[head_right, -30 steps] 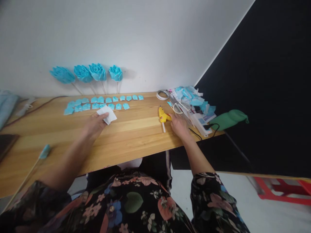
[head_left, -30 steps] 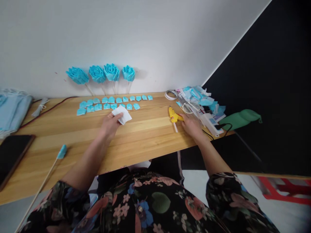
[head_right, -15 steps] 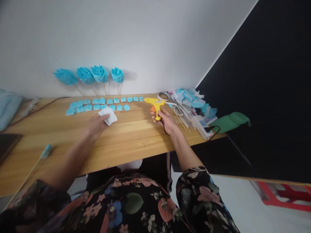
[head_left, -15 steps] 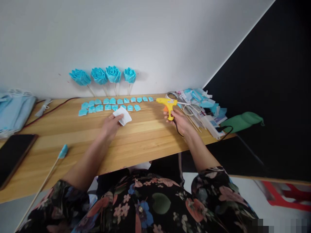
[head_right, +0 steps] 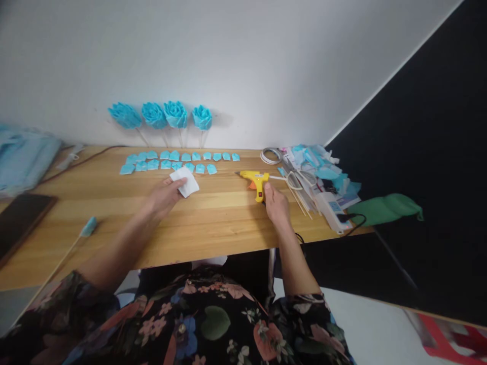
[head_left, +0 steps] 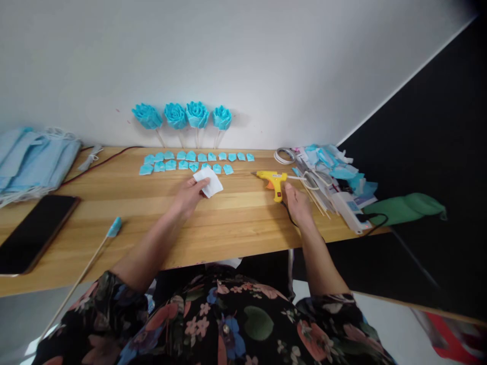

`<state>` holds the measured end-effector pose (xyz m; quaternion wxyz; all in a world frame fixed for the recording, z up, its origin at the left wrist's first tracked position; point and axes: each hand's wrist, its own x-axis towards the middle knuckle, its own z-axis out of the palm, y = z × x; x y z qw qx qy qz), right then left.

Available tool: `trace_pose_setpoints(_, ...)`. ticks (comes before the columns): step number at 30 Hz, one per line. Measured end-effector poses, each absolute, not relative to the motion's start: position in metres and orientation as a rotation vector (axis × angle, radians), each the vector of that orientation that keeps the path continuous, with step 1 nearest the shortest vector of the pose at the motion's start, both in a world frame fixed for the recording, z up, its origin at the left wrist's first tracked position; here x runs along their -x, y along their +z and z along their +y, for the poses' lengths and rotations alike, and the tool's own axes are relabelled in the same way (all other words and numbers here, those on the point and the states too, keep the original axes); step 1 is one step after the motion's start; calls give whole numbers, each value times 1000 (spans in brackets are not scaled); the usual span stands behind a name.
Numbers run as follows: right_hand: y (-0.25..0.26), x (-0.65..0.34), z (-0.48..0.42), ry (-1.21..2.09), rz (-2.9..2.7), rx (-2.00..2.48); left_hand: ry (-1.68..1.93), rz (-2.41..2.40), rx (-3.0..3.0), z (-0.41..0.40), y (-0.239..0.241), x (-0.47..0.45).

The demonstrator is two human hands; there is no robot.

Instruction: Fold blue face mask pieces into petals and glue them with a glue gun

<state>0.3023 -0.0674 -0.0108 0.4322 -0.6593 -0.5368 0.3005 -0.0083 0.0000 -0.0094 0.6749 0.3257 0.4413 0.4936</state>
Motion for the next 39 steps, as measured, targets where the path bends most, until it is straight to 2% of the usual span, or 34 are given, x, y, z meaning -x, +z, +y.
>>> trace_pose_setpoints(2, 0, -292, -75, 476, -1341, 1730, 1095, 975, -762, -1, -10, 8)
trace_pose_setpoints(4, 9, -275, -77, 358, -1443, 1736, 1084, 969, -812, -1, -12, 9)
trace_pose_setpoints(6, 14, -252, -70, 492, -1586, 1614, 1081, 982, -869, -2, -15, 10)
trace_pose_setpoints(9, 16, -213, -50, 908, -1639, 1395, 1073, 1030, -932, -2, -16, 10)
trace_pose_setpoints(11, 15, -191, -33, 1022, -1683, 1301, 1057, 1054, -971, -3, -13, 10)
trace_pose_setpoints(17, 5, -160, 5, 979, -1689, 1232, 986, 1123, -1112, -6, -6, 10)
trace_pose_setpoints(20, -7, -161, 11, 1069, -1542, 1169, 1029, 1147, -1131, -3, -7, 12)
trace_pose_setpoints(27, -23, -164, 5, 1214, -1441, 1082, 1192, 1026, -879, 6, -13, 17)
trace_pose_setpoints(39, -19, -177, 4, 1045, -1614, 1048, 1132, 965, -857, 5, -11, 21)
